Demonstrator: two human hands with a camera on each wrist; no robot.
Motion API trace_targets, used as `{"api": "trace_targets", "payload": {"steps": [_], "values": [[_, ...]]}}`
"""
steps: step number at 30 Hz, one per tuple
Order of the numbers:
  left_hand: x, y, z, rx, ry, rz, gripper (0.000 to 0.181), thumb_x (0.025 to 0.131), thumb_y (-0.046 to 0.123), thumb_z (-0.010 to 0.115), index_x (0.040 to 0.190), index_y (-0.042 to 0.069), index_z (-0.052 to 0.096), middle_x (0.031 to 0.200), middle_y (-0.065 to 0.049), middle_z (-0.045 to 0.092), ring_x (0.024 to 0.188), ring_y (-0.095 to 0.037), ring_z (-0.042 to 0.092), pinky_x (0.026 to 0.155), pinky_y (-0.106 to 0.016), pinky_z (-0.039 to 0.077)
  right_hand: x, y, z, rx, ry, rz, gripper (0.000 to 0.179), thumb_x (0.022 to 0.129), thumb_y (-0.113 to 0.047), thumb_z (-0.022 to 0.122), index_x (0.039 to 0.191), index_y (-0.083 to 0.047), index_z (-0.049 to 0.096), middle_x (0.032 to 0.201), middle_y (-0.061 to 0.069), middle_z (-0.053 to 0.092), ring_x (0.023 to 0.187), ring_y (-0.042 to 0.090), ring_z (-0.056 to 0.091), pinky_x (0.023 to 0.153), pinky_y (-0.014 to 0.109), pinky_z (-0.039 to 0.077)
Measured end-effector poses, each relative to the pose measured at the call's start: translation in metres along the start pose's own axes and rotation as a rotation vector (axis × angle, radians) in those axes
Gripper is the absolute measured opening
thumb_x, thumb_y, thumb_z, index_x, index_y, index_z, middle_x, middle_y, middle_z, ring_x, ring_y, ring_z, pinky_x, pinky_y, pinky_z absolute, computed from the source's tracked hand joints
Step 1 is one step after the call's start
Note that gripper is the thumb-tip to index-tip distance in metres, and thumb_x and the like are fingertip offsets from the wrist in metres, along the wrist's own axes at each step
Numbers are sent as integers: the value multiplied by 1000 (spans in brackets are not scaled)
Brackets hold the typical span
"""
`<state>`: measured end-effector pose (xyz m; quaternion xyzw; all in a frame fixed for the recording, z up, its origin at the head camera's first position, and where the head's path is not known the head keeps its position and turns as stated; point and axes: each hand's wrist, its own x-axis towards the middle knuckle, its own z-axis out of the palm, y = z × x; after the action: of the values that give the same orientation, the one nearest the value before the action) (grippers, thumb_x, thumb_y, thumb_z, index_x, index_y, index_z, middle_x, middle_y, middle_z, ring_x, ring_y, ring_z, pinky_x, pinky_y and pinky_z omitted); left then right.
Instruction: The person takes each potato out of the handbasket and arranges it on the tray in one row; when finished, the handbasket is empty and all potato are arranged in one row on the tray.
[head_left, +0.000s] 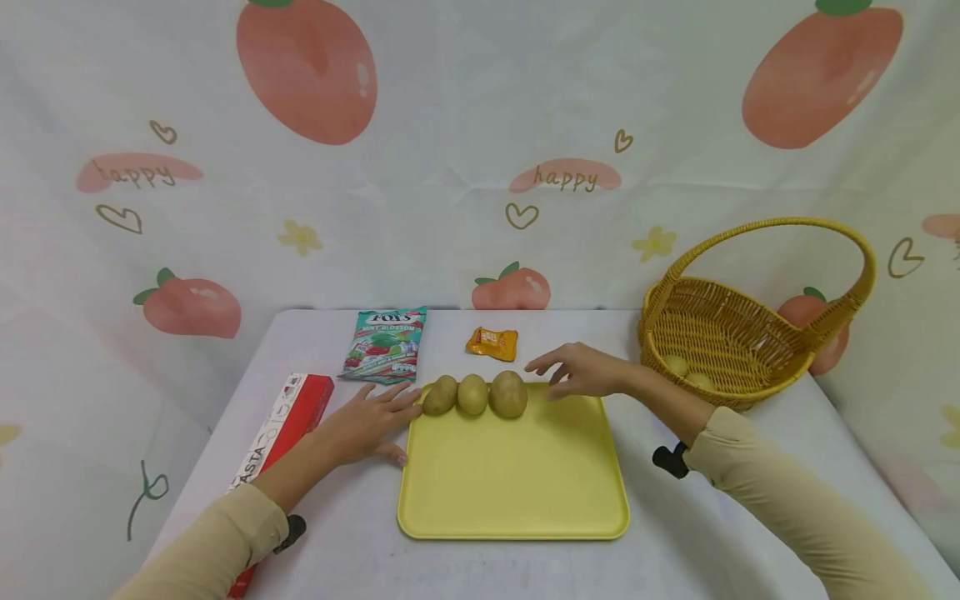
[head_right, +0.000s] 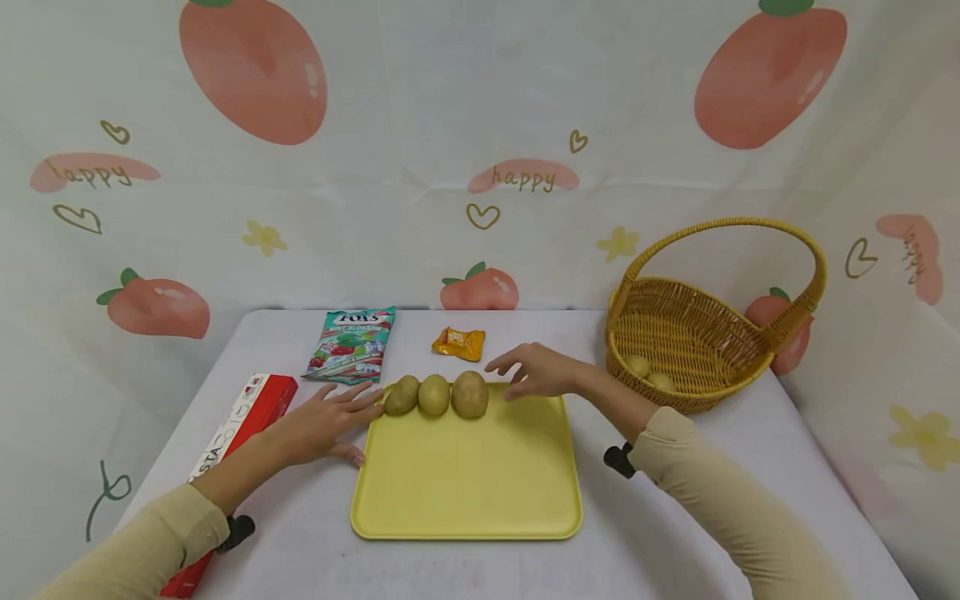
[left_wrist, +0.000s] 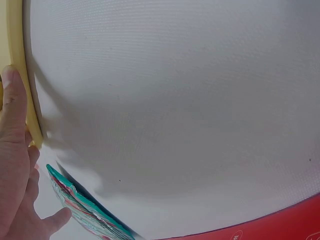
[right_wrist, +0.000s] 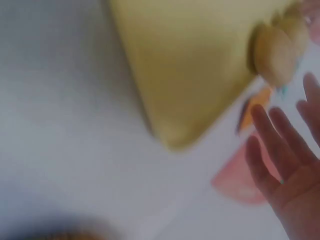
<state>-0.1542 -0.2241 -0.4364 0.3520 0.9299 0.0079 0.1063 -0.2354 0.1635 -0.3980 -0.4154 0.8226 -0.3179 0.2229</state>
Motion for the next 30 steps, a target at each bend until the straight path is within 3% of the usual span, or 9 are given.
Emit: {"api": "trace_targets", "payload": {"steps": [7, 14, 21, 26, 30], "values": [[1, 1, -2, 14, -6, -1, 81, 83, 58, 70, 146, 11, 51, 156, -12, 40, 146, -36, 31, 107, -68, 32, -48, 2, -48, 95, -20, 132, 54, 91, -7, 72, 139, 6, 52, 133, 31, 57, 116, 47, 60, 94, 41, 54], [0, 2, -3, 9, -12, -4, 81, 83, 57, 71, 146, 11, 51, 156, -13, 40, 146, -36, 31, 108, -68, 31, -95, 12, -85, 117, 24, 208, 58, 92, -15, 73, 141, 6, 50, 134, 26, 58, 120, 42, 59, 90, 31, 55], [0, 3, -2, 8, -8, 4, 81, 83, 58, 71, 146, 10, 51, 156, -14, 40, 145, -38, 31, 106, -69, 32, -128, 30, -105, 69, 40, 312, 61, 93, -15, 71, 143, 7, 46, 138, 27, 54, 122, 43, 58, 92, 28, 53], [0, 2, -2, 15, -16, -9, 82, 82, 58, 71, 146, 11, 50, 156, -13, 40, 146, -37, 30, 107, -68, 32, -143, 45, -115, 20, 8, 369, 61, 95, -17, 69, 144, 10, 43, 139, 27, 54, 129, 44, 51, 94, 25, 49], [1, 2, -1, 14, -16, -11, 83, 82, 59, 71, 147, 12, 50, 156, -12, 39, 146, -37, 30, 107, -68, 31, -151, 57, -121, 124, -52, 463, 63, 97, -15, 66, 145, 13, 38, 143, 32, 47, 131, 47, 48, 94, 37, 53]]}}
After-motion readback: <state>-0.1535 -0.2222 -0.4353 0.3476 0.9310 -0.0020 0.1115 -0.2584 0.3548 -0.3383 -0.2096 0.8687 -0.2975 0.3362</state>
